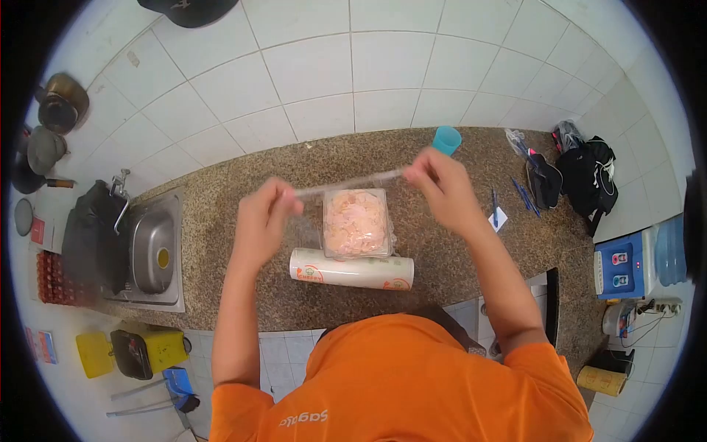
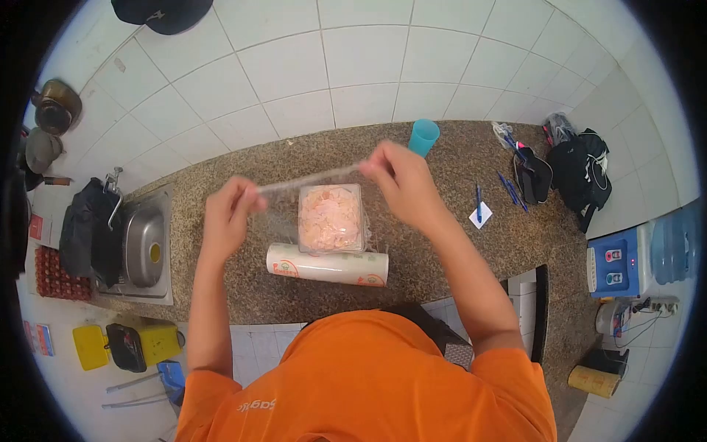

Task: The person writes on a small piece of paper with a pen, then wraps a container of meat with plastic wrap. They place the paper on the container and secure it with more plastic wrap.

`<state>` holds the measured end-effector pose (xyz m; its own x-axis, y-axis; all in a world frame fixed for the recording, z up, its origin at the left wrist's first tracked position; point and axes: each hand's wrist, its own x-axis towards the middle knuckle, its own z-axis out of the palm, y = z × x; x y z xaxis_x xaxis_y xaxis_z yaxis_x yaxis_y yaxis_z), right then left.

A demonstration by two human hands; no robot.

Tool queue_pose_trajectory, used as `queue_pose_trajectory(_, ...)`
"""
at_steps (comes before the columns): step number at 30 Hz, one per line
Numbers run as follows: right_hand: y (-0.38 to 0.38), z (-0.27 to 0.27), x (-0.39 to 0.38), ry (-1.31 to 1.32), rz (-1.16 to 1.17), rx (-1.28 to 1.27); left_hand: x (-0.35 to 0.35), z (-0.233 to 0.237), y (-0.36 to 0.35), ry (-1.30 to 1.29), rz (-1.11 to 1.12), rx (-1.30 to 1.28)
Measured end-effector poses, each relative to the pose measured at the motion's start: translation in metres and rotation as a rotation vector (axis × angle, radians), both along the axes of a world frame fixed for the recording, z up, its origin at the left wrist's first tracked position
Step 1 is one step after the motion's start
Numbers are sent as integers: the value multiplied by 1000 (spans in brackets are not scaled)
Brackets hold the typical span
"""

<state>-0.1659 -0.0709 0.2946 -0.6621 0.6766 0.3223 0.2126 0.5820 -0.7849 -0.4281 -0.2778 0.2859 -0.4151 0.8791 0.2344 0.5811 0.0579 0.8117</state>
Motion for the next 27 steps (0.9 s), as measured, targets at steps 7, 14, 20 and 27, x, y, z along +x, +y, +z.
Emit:
queue_pose_trajectory(7, 126, -171, -102, -29, -170, -18, -78, -149, 127, -211, 131, 18)
queue_pose_trajectory(14, 134, -162, -110, -91, -172, -183, -94, -142, 142, -477, 91, -111)
queue_pose_trajectory(20, 130, -108, -89, -105, -30, -242, -92, -98, 123, -522, -11, -91)
queue_pose_trajectory(27, 140, -110, -97, -99, -3, -255, -97, -94, 132, -502, -11, -160)
